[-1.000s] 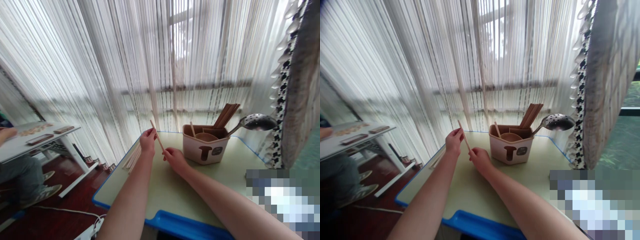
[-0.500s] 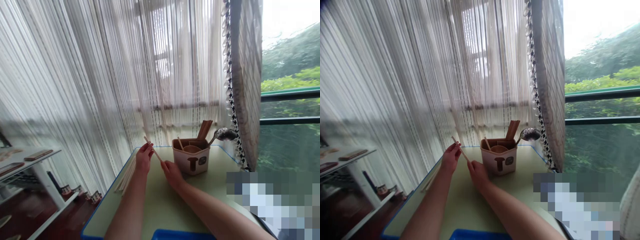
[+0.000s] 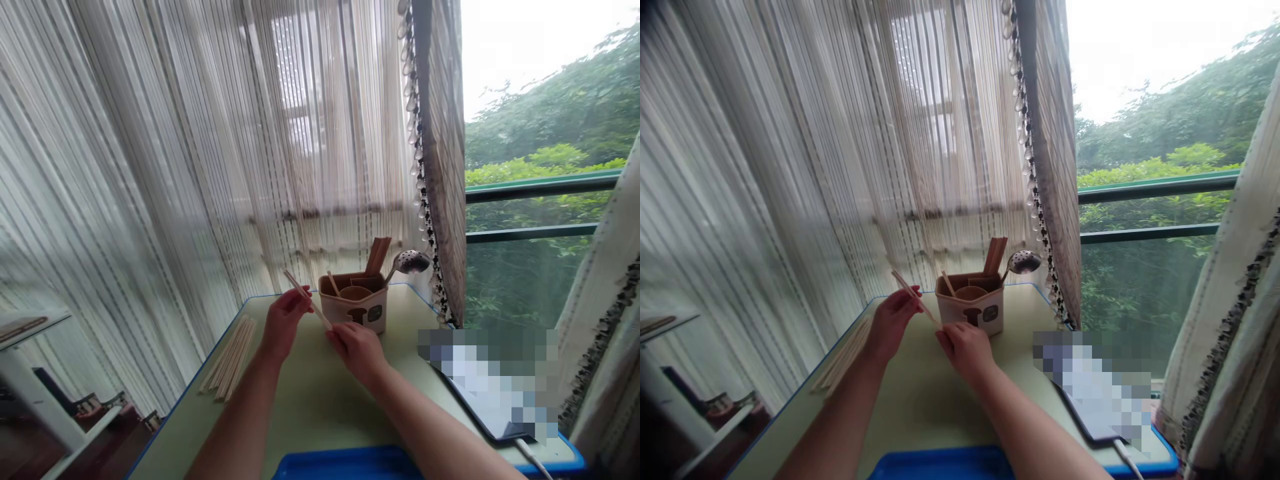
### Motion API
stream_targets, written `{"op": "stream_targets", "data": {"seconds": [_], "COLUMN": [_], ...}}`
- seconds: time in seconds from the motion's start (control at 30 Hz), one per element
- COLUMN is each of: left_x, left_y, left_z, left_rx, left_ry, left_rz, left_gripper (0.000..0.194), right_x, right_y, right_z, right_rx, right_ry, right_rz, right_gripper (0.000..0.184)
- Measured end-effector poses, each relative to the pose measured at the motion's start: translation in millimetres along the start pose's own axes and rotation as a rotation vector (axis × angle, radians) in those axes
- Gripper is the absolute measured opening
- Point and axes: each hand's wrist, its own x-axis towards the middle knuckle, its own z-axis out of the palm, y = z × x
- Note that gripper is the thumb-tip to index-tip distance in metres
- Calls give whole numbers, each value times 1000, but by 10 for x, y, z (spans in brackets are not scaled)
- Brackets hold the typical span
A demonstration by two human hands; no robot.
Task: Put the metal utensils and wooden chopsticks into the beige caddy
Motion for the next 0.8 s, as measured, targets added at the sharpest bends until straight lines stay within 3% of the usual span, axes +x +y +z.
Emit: {"op": "stream_targets", "data": {"seconds": [0.1,0.2,0.37,0.53,0.67,0.8], "left_x": [-74,-39,244,447,442,430], "left_y": [76,139,360,615,573,482], "left_z": [113,235,566,886,943,887], "left_rx": [133,188,265,364,461,451], "left_ry": [-81,-90,-159,-338,-349,-452], "left_rz": [43,35,46,116,173,38], "left_gripper": [27,28,25,24,22,24], "right_x": [4,32,114,168,162,148], "right_y": [46,72,184,291,323,342], "right_z": [22,16,-84,-178,-142,-76], "right_rx": [59,106,214,296,272,231], "right_ry": [26,55,230,390,376,348], "right_rz": [-13,-10,100,171,197,227], "right_gripper": [27,25,21,24,23,24]}}
